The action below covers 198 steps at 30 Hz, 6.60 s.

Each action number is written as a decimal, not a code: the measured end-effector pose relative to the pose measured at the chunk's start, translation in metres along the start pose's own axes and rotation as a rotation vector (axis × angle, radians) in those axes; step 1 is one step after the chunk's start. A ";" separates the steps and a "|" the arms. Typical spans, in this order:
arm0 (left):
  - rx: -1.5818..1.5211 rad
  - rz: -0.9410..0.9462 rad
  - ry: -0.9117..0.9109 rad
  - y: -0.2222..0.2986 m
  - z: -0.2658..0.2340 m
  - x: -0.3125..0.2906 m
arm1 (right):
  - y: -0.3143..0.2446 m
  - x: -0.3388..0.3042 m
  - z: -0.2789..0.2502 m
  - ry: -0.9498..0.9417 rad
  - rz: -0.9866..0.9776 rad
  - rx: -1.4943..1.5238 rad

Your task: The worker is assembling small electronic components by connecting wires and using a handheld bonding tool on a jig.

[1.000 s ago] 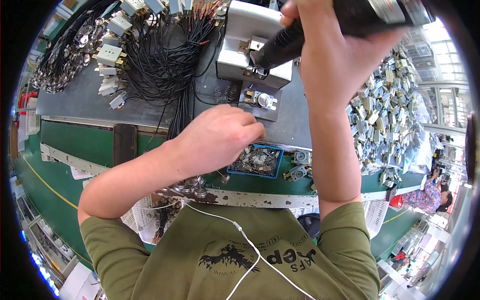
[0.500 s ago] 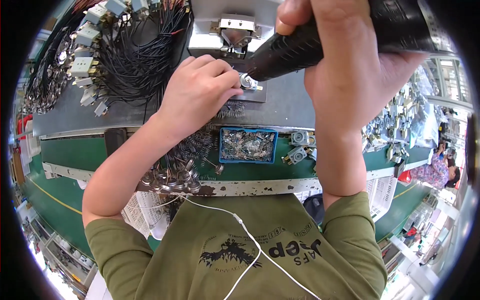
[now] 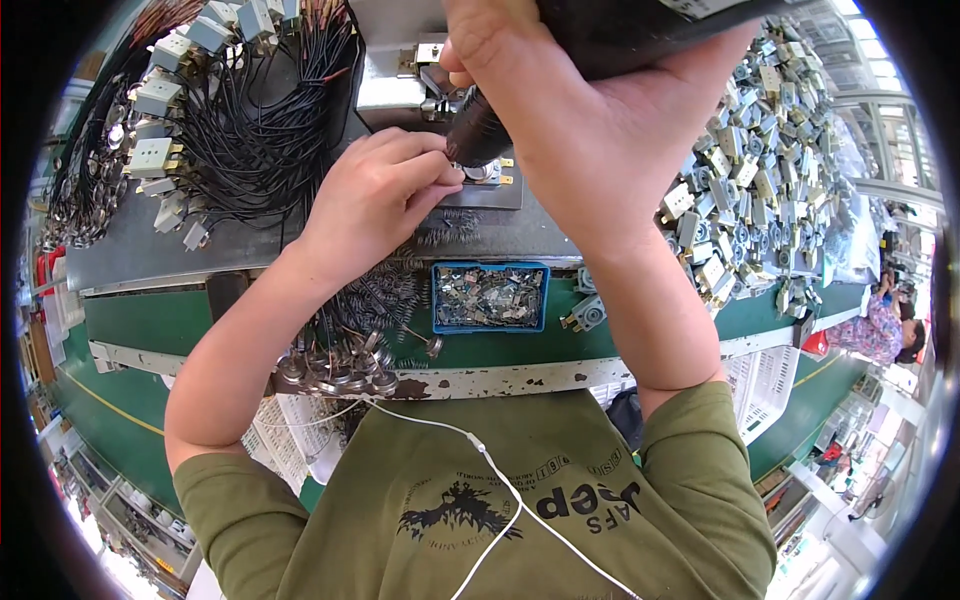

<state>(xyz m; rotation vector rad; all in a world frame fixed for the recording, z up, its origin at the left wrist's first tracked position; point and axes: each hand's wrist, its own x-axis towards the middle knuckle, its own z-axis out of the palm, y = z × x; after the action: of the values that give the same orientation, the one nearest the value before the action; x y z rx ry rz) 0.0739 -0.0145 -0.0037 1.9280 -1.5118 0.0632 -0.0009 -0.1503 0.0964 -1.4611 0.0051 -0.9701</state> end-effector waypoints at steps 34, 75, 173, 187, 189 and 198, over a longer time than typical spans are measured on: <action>0.246 0.126 -0.068 0.015 -0.002 0.009 | -0.025 0.032 -0.042 0.006 -0.180 -0.130; 0.949 0.014 -0.285 -0.021 -0.037 -0.002 | 0.103 0.029 -0.152 -0.580 0.090 -1.349; -0.123 0.065 -0.258 0.043 -0.040 0.006 | -0.010 -0.091 -0.126 -0.630 0.047 -0.506; -0.082 0.086 -0.235 0.032 -0.072 0.009 | 0.022 -0.088 -0.102 -0.502 0.974 0.321; -0.075 0.106 -0.209 0.032 -0.068 0.008 | 0.022 -0.090 -0.099 -0.464 0.978 0.358; -0.322 -0.114 -0.211 0.037 -0.027 -0.010 | 0.023 -0.099 -0.079 -0.059 0.501 -0.086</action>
<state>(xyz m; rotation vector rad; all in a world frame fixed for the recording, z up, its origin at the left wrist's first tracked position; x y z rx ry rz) 0.0484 0.0049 0.0304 1.7957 -1.4387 -0.4213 -0.0948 -0.1648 0.0097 -1.4692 0.3574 -0.5223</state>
